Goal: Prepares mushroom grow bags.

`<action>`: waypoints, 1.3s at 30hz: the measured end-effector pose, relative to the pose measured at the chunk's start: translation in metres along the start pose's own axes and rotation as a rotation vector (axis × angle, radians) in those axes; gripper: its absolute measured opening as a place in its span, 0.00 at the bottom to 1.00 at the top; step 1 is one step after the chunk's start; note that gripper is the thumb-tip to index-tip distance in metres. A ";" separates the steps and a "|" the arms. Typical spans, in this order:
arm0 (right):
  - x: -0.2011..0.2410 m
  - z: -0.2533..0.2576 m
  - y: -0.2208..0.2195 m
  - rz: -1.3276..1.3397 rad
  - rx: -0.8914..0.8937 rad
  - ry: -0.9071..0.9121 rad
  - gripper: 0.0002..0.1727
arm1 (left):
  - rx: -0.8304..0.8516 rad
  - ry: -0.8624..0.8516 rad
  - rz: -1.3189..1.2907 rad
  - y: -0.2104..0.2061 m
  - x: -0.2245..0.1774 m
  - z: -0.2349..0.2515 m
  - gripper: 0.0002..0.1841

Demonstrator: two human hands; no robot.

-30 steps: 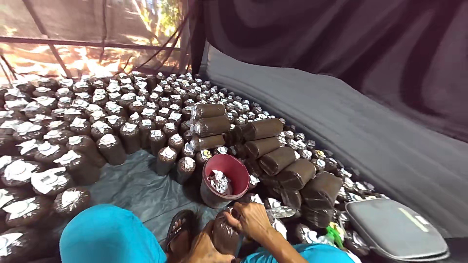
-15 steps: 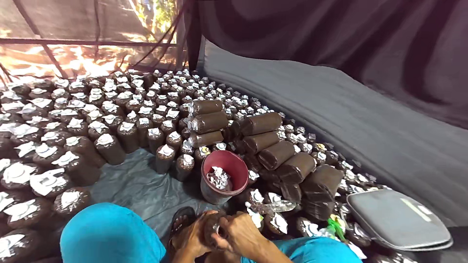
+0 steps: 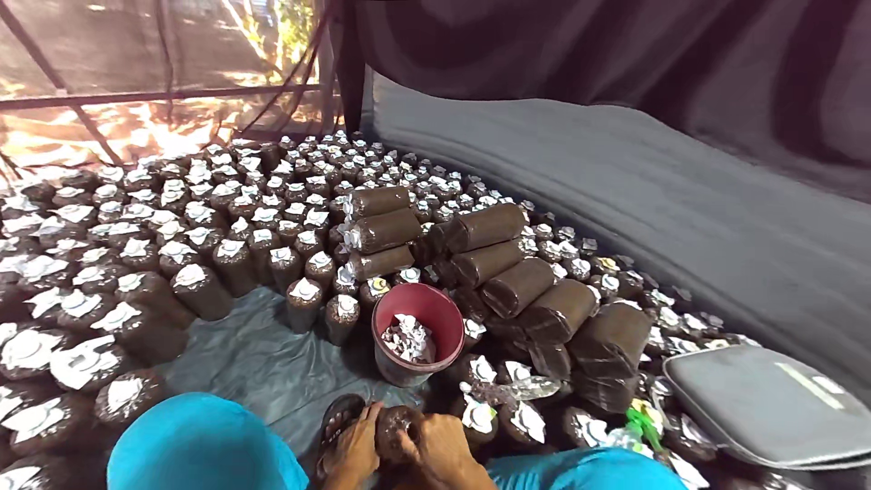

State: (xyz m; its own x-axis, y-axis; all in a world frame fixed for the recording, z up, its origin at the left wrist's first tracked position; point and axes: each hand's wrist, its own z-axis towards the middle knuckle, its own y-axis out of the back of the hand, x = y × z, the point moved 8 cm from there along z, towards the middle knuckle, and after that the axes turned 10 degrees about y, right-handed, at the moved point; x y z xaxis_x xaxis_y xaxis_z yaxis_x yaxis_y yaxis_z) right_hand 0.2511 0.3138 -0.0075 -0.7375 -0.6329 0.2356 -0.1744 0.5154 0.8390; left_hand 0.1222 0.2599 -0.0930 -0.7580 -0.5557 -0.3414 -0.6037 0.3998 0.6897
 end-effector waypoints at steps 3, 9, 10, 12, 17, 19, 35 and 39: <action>-0.009 0.006 -0.028 0.085 -0.027 -0.103 0.42 | -0.119 -0.031 -0.126 0.033 -0.020 -0.024 0.40; 0.004 0.003 -0.034 0.179 -0.113 -0.140 0.35 | -0.263 -0.260 -0.281 0.048 -0.038 -0.060 0.16; 0.004 0.001 -0.036 0.187 -0.099 -0.133 0.35 | -0.252 -0.254 -0.271 0.044 -0.038 -0.058 0.16; 0.001 -0.003 -0.037 0.220 -0.041 -0.107 0.36 | -0.247 -0.254 -0.265 0.041 -0.039 -0.055 0.16; -0.020 -0.014 -0.048 0.476 0.091 -0.067 0.39 | -0.209 -0.300 -0.251 0.035 -0.040 -0.051 0.20; -0.027 -0.014 -0.049 0.606 0.059 -0.034 0.29 | -0.207 -0.309 -0.227 0.033 -0.043 -0.052 0.22; -0.097 -0.044 -0.020 0.593 0.010 -0.232 0.20 | -0.252 -0.156 0.046 0.018 -0.076 -0.043 0.24; -0.118 -0.055 -0.012 0.647 -0.054 -0.274 0.21 | -0.280 -0.193 -0.020 0.017 -0.077 -0.038 0.22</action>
State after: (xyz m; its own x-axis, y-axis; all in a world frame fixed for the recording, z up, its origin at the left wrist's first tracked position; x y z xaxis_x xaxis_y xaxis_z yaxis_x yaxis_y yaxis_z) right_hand 0.3765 0.3504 -0.0186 -0.8211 -0.0372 0.5695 0.3823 0.7051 0.5972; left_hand 0.1795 0.2815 -0.0310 -0.7955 -0.4028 -0.4527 -0.5482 0.1600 0.8209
